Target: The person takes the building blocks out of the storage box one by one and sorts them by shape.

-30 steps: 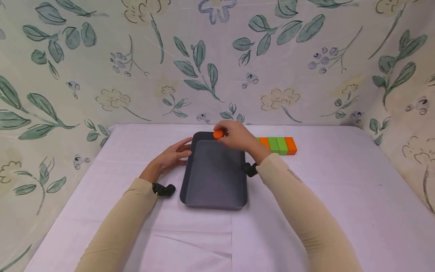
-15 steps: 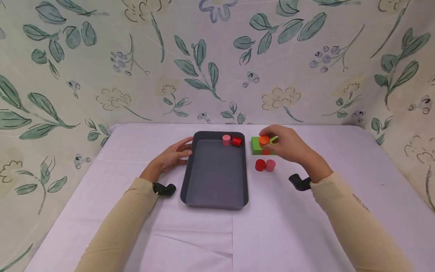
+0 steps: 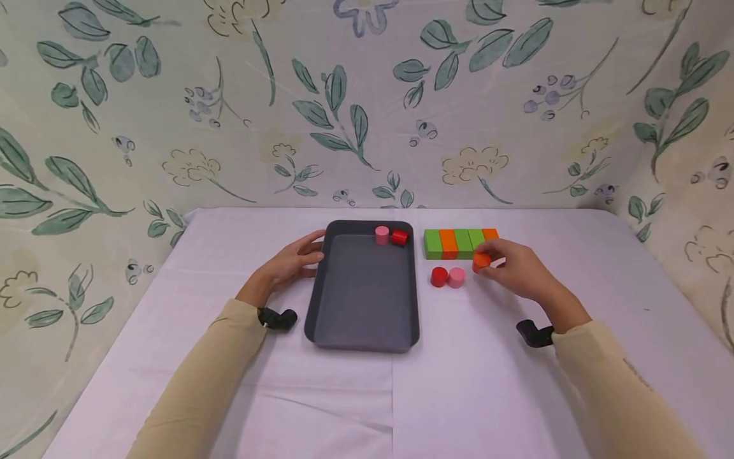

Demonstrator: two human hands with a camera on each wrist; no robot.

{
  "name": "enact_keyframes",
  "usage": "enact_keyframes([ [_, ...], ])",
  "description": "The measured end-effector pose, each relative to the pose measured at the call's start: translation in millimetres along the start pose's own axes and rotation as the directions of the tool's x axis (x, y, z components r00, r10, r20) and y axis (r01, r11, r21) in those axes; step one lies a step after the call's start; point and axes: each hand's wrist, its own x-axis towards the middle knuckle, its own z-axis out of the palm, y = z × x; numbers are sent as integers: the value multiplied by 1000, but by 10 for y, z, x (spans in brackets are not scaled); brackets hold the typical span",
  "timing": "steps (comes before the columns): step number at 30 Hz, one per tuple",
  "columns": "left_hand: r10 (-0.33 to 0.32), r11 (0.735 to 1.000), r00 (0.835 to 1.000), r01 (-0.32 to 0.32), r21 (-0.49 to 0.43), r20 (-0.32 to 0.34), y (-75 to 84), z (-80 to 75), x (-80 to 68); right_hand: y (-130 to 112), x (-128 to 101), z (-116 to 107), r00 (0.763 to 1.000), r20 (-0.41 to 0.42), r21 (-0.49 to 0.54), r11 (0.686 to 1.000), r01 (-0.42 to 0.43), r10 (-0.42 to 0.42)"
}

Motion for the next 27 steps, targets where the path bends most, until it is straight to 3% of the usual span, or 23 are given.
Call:
enact_keyframes([
  [9, -7, 1000, 1000, 7, -8, -1, 6, 7, 11, 184, 45, 149, 1000, 24, 24, 1000, -7, 6],
  [27, -10, 1000, 1000, 10, -2, -3, -2, 1, 1, 187, 66, 273, 997, 69, 62, 997, -35, 31],
])
